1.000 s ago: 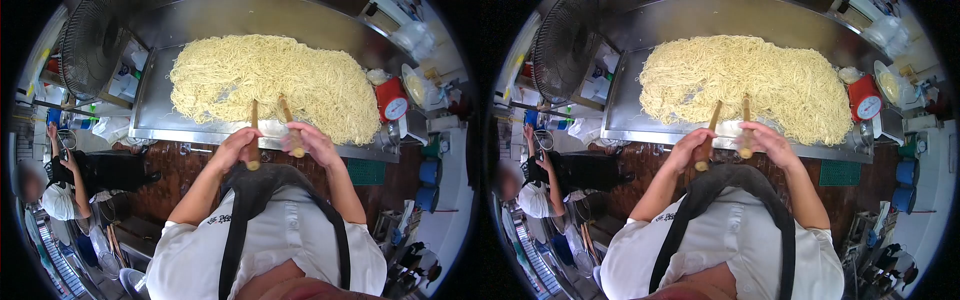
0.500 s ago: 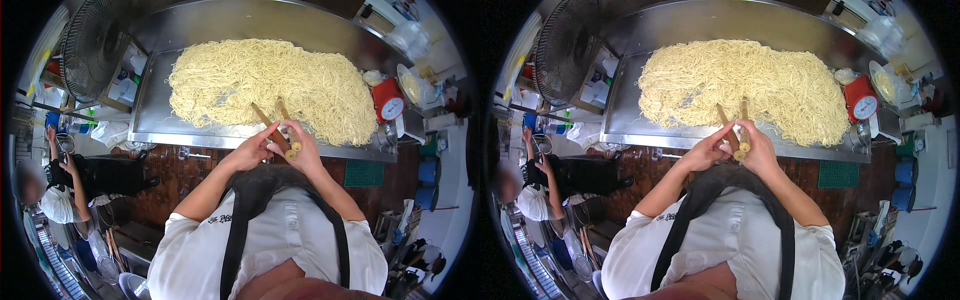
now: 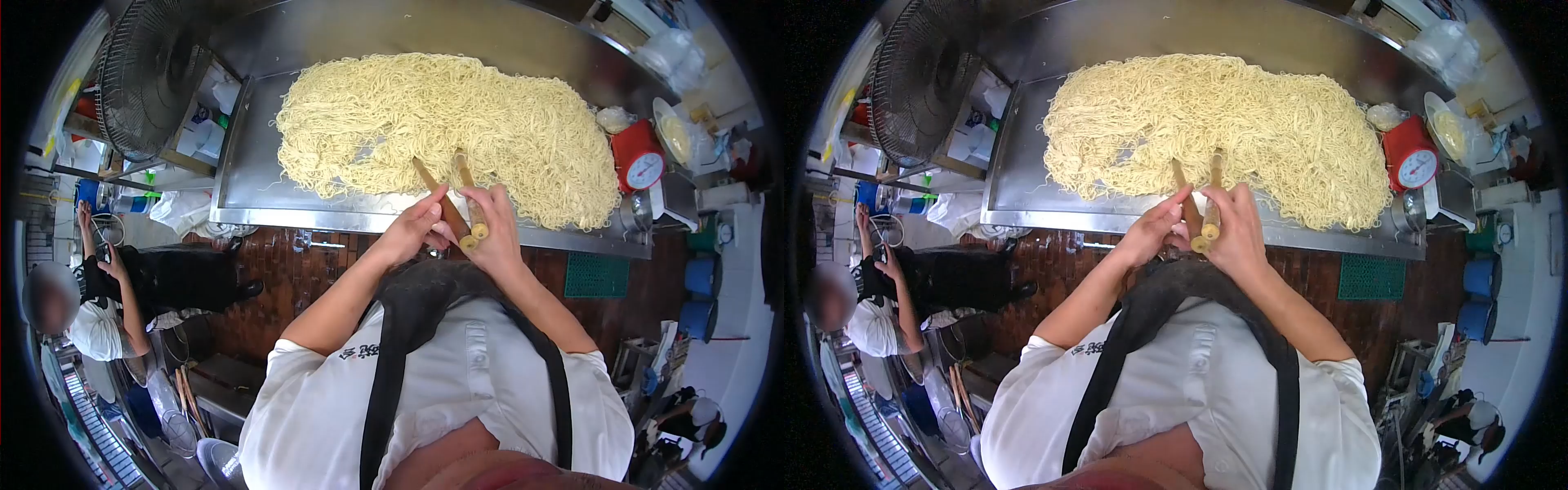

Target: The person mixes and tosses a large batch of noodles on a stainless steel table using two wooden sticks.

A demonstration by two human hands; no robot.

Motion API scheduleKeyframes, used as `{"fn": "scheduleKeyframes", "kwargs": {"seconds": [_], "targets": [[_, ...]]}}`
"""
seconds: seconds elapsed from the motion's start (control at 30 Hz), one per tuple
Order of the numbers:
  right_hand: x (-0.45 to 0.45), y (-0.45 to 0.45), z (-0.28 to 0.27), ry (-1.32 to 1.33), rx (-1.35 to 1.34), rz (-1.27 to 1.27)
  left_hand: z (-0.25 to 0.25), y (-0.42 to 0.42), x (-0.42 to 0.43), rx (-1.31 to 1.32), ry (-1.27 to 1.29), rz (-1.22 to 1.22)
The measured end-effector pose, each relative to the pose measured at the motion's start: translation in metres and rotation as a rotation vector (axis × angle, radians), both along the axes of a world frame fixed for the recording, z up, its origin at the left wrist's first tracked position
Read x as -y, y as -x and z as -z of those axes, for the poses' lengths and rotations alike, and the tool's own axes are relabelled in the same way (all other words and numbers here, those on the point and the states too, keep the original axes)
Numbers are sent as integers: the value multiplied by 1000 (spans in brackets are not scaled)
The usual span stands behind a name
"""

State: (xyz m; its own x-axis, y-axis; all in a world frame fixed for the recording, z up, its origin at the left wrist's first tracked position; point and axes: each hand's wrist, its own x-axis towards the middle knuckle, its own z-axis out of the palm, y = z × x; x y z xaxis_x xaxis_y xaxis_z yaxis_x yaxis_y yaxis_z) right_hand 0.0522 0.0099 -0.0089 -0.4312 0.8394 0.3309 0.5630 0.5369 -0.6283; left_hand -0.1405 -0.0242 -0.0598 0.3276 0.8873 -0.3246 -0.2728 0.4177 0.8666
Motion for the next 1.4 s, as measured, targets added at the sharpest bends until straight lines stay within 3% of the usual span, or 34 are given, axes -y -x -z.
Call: {"fn": "scheduleKeyframes", "kwargs": {"seconds": [0.07, 0.17, 0.23, 0.37, 0.43, 0.57, 0.63, 0.67, 0.7, 0.77, 0.87, 0.9, 0.93, 0.97, 1.0, 1.03, 1.07, 1.13, 1.17, 1.23, 1.27, 1.37, 1.4], "targets": [[1, 1, -8, -177, 22, 34, 12, 2, -5, 24, -49, 25], [-3, 9, 13, -155, -461, -106, 26, -3, -9, 36, -93, 75], [-11, 10, 25, -190, -486, -239, 30, -7, -15, -21, -86, 120], [-11, 6, 28, -140, -408, -289, 17, 25, -30, -3, -27, -317], [-12, 6, 29, -178, -421, -270, 41, 59, -44, 422, -53, -679], [-9, 6, 27, -218, -443, -247, 105, 153, -83, 736, 160, -1219], [-9, 8, 25, -219, -443, -250, 16, 154, -96, 848, -101, -1165], [-10, 8, 25, -227, -432, -256, -36, 156, -98, 876, -379, -894], [-8, 7, 26, -220, -421, -263, -77, 164, -101, 750, -763, -603], [-9, 10, 26, -217, -416, -273, -159, 155, -85, 465, -1036, -539], [-7, 10, 25, -196, -423, -265, -99, 193, -116, 533, -605, -890], [-7, 9, 26, -192, -433, -266, -34, 216, -128, 551, -417, -911], [-6, 6, 27, -185, -443, -264, -19, 181, -121, 376, -137, -1052], [-5, 5, 27, -178, -453, -262, 46, 171, -119, 256, -1, -994], [-5, 5, 27, -194, -460, -260, 132, 176, -122, 331, 87, -853], [-5, 6, 27, -211, -464, -258, 116, 135, -116, 228, 448, -960], [-2, 7, 27, -219, -464, -261, 153, 125, -123, 326, 501, -1032], [-1, 9, 28, -202, -443, -290, 147, 88, -154, 444, 128, -670], [-1, 10, 29, -188, -430, -306, 82, 49, -170, 415, 163, -652], [3, 11, 28, -172, -399, -337, -46, -6, -168, 501, -76, -50], [3, 11, 28, -188, -395, -344, -86, -24, -160, 542, -142, 267], [6, 3, 31, -166, -391, -313, -93, -30, -158, 29, -454, 221], [6, 0, 32, -182, -396, -279, -75, -20, -153, -221, -525, 44]]}}
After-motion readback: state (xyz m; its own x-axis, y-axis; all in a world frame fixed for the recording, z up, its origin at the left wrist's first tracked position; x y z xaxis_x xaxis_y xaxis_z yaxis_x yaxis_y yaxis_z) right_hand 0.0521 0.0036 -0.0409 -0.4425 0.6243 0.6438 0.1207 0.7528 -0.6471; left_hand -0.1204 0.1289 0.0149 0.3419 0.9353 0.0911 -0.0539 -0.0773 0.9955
